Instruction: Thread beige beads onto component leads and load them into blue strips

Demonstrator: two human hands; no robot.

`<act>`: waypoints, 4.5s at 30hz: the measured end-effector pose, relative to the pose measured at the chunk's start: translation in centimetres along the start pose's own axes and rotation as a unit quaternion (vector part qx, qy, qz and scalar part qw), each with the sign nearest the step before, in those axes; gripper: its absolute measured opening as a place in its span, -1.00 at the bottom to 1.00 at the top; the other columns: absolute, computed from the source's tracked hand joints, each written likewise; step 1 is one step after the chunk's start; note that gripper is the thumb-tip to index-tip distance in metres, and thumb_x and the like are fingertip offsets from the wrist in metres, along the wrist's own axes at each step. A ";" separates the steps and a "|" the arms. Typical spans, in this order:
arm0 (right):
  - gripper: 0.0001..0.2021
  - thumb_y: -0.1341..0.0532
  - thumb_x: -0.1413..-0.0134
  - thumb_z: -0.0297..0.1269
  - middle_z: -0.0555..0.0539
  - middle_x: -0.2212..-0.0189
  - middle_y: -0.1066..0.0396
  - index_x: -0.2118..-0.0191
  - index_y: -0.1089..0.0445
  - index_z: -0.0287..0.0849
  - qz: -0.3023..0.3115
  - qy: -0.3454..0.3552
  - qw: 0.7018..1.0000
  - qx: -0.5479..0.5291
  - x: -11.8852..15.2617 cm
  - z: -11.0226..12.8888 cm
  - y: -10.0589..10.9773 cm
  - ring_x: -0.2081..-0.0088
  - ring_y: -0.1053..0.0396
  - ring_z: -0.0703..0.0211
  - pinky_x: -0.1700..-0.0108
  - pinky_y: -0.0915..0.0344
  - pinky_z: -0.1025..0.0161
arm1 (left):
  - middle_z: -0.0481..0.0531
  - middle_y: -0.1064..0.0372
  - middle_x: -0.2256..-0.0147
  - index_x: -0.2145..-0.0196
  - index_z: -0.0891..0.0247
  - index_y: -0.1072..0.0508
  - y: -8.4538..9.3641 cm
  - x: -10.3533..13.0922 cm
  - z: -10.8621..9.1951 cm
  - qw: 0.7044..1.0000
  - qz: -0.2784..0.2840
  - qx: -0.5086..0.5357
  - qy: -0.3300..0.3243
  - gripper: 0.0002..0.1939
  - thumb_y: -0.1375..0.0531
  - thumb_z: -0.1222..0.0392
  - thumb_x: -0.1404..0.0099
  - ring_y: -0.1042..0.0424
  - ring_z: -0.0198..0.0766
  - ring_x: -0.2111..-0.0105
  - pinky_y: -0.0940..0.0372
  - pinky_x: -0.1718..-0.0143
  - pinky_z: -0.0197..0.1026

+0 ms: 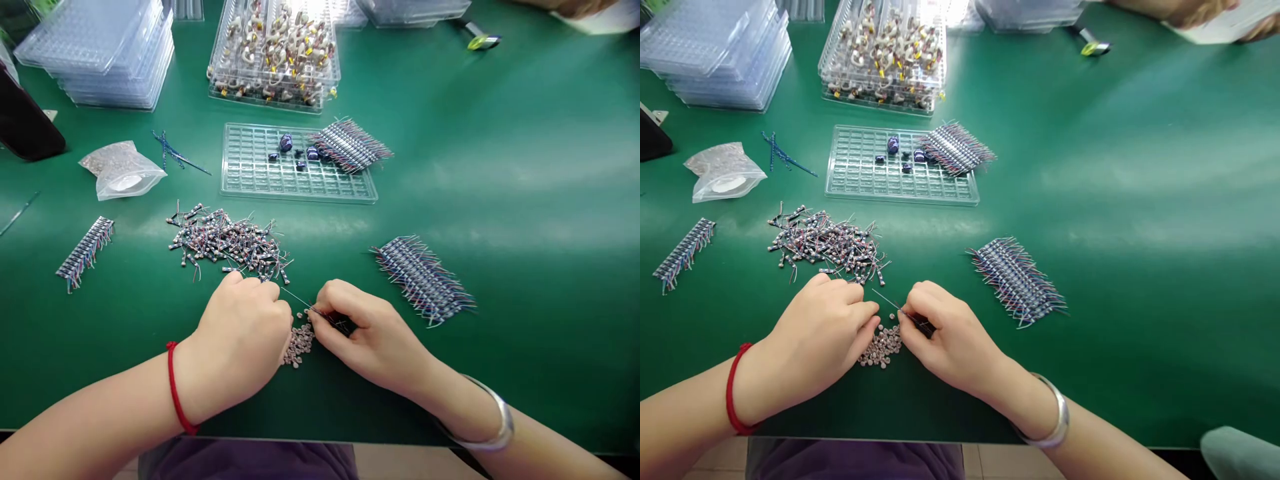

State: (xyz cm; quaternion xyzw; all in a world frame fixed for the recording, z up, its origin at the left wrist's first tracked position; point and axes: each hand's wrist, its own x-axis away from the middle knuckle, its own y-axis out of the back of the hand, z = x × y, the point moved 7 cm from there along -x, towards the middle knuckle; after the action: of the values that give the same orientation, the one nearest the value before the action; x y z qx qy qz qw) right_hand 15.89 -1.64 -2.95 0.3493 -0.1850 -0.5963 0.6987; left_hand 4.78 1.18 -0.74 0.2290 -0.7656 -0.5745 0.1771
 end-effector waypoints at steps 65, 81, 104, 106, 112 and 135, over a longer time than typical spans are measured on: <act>-0.72 -0.17 -0.14 -0.03 0.02 0.53 -0.28 0.41 -0.34 -0.15 0.010 -0.173 0.960 -0.222 -0.5 -3.7 2.1 0.49 -0.21 0.25 0.46 -0.20 0.32 | -0.02 -0.39 0.41 0.42 0.22 -0.50 -1.7 -1.8 0.5 0.998 -0.031 0.049 0.026 -0.85 -0.20 0.17 -0.29 -0.31 -0.23 0.36 -0.05 0.33 -0.13; -0.89 -0.09 -0.25 -0.40 -0.05 0.43 -0.34 0.34 -0.28 -0.14 -0.010 -0.021 0.999 0.031 -0.5 -2.5 2.0 0.35 -0.32 0.14 0.31 -0.26 0.22 | -0.02 -0.44 0.37 0.28 0.17 -0.56 -1.7 -2.0 1.0 0.993 0.009 0.114 0.033 -0.88 -0.20 0.21 -0.30 -0.36 -0.23 0.29 -0.13 0.26 -0.14; -0.80 -0.10 -0.17 -0.37 0.03 0.56 -0.22 0.48 -0.15 -0.11 -0.053 -0.037 0.997 -0.030 0.1 -1.1 0.6 0.50 -0.18 0.23 0.46 -0.16 0.28 | -0.01 -0.35 0.36 0.18 0.11 -0.56 -1.2 -0.1 0.8 0.997 0.021 0.080 -0.001 -0.78 -0.13 0.08 -0.35 -0.26 -0.22 0.34 -0.04 0.33 -0.13; -0.80 -0.10 -0.16 -0.38 0.03 0.57 -0.21 0.48 -0.14 -0.11 -0.056 -0.034 0.998 -0.025 0.2 -1.1 0.4 0.51 -0.18 0.23 0.46 -0.15 0.28 | -0.01 -0.34 0.36 0.18 0.12 -0.56 -1.2 -0.1 0.6 0.997 0.019 0.076 -0.005 -0.78 -0.13 0.08 -0.35 -0.25 -0.22 0.34 -0.04 0.33 -0.13; -0.79 -0.10 -0.16 -0.40 0.04 0.58 -0.20 0.49 -0.12 -0.10 -0.058 -0.019 0.998 -0.011 0.1 -0.7 0.4 0.52 -0.18 0.24 0.48 -0.16 0.28 | -0.01 -0.34 0.35 0.17 0.13 -0.55 -1.2 -0.1 0.4 0.997 0.021 0.069 -0.010 -0.78 -0.13 0.09 -0.35 -0.25 -0.21 0.33 -0.05 0.31 -0.12; -0.78 -0.12 -0.16 -0.40 0.05 0.58 -0.18 0.48 -0.11 -0.10 -0.069 -0.025 0.997 0.002 0.5 -0.9 0.1 0.51 -0.16 0.23 0.46 -0.14 0.27 | -0.02 -0.34 0.35 0.26 0.17 -0.54 -1.3 0.0 0.2 0.997 0.032 0.067 -0.016 -0.80 -0.13 0.10 -0.35 -0.24 -0.21 0.32 -0.03 0.31 -0.12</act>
State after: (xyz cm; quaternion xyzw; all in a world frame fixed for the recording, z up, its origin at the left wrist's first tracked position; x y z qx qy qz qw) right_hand 16.69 -1.88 -3.57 0.3479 -0.1793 -0.6514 0.6501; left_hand 4.84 1.04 -2.05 0.2065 -0.8123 -0.5191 0.1677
